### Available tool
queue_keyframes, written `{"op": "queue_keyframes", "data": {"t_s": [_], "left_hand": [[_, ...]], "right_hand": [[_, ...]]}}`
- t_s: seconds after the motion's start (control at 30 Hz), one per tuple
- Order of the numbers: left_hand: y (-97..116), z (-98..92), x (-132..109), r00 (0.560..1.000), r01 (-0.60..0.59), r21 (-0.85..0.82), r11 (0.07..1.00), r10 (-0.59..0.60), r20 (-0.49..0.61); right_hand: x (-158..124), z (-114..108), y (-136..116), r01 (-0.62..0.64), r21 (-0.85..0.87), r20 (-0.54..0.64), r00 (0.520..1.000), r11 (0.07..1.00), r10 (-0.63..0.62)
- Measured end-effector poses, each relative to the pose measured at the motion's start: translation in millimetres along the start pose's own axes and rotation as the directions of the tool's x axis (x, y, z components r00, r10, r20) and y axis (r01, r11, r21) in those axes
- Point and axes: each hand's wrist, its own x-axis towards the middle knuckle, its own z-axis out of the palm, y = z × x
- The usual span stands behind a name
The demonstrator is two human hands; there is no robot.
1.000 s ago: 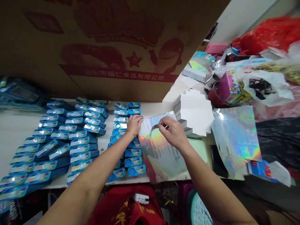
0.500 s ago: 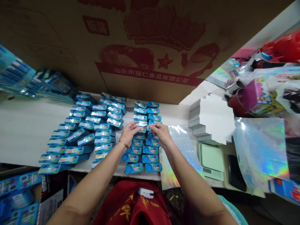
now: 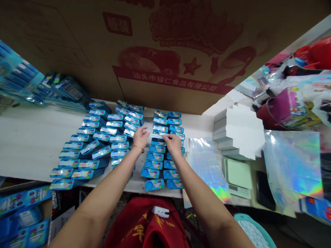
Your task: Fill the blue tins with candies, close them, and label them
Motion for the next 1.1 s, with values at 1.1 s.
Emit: {"op": "queue_keyframes", "data": {"t_s": [1.1], "left_hand": [[14.1, 52.9, -53.1, 0.884, -0.459, 0.354, 0.815, 0.459, 0.09]], "right_hand": [[77.2, -144.3, 128.0, 0.285, -0.731, 0.319, 0.946, 0.62, -0.059]]}}
